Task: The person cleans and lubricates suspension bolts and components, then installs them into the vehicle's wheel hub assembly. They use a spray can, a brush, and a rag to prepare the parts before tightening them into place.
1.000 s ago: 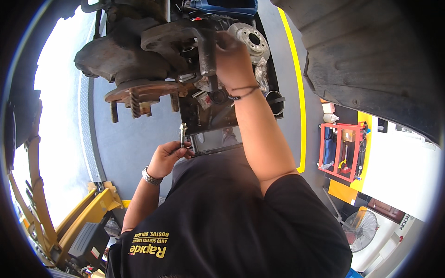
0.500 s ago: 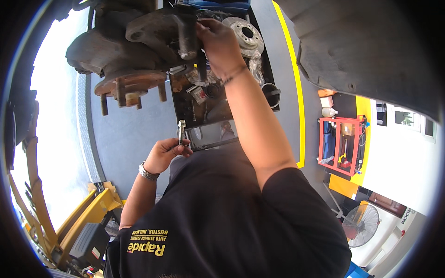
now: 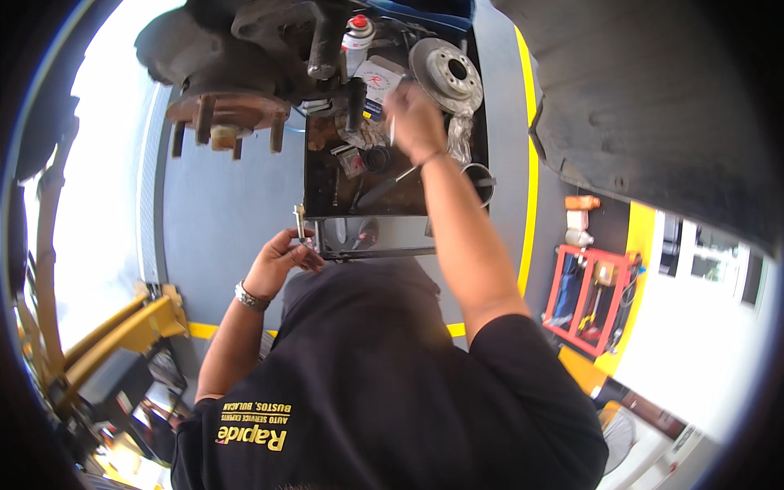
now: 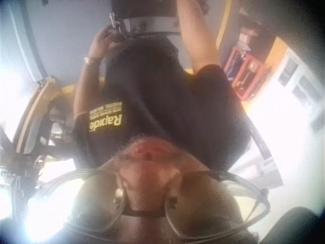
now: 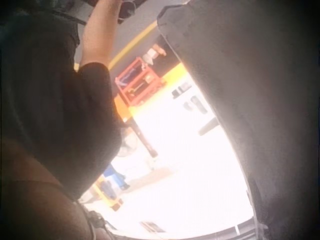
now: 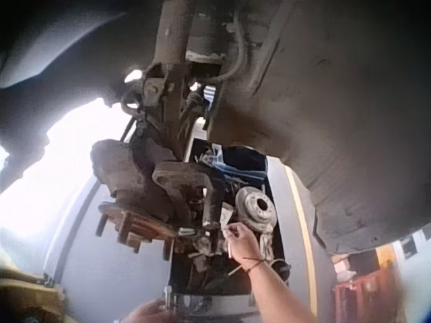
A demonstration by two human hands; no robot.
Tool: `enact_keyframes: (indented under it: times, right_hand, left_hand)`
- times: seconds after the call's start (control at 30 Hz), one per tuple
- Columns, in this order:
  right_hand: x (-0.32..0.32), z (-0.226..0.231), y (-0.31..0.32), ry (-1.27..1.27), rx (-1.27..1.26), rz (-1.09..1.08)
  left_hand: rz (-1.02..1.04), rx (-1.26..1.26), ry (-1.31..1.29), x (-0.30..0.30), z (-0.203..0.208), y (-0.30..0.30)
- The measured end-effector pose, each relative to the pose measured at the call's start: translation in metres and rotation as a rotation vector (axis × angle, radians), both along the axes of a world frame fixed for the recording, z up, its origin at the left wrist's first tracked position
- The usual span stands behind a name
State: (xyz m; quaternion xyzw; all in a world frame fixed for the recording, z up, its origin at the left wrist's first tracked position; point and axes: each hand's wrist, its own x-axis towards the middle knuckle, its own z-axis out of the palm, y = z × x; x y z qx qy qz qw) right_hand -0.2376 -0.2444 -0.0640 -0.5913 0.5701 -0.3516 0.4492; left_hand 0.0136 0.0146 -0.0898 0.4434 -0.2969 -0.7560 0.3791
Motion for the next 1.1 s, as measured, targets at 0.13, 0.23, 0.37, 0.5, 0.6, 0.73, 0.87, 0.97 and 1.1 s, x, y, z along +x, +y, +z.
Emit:
enact_keyframes:
  times: [0.13,0.23,0.37,0.5,0.6,0.73,0.87,0.97,1.1]
  right_hand:
    - [0.017,-0.096,0.054,0.401,-0.008,0.288]
    - [0.047,-0.127,0.027,0.555,-0.175,0.411]
    - [0.066,-0.124,-0.006,0.702,-0.254,0.512]
    - [0.037,-0.112,0.014,0.808,-0.290,0.503]
    - [0.004,-0.108,0.028,0.945,-0.447,0.421]
    - [-0.016,-0.111,0.012,1.066,-0.514,0.433]
    - [-0.022,-0.108,-0.002,1.029,-0.526,0.517]
    - [-0.029,-0.092,0.004,0.907,-0.522,0.503]
    - [-0.045,-0.044,0.032,0.549,-0.443,0.585]
  left_hand:
    - [0.208,0.054,-0.038,-0.026,0.000,0.014]
    - [0.303,0.057,-0.035,-0.049,0.004,0.029]
    - [0.381,0.091,-0.037,-0.073,0.007,0.044]
    - [0.547,0.099,-0.031,-0.086,0.005,0.059]
    - [0.656,0.036,-0.135,-0.095,-0.002,0.067]
    - [0.632,0.024,-0.208,-0.103,-0.005,0.072]
    - [0.624,0.023,-0.196,-0.115,0.001,0.061]
    - [0.625,0.018,-0.198,-0.118,0.009,0.044]
    - [0.571,-0.052,-0.080,-0.121,0.026,0.027]
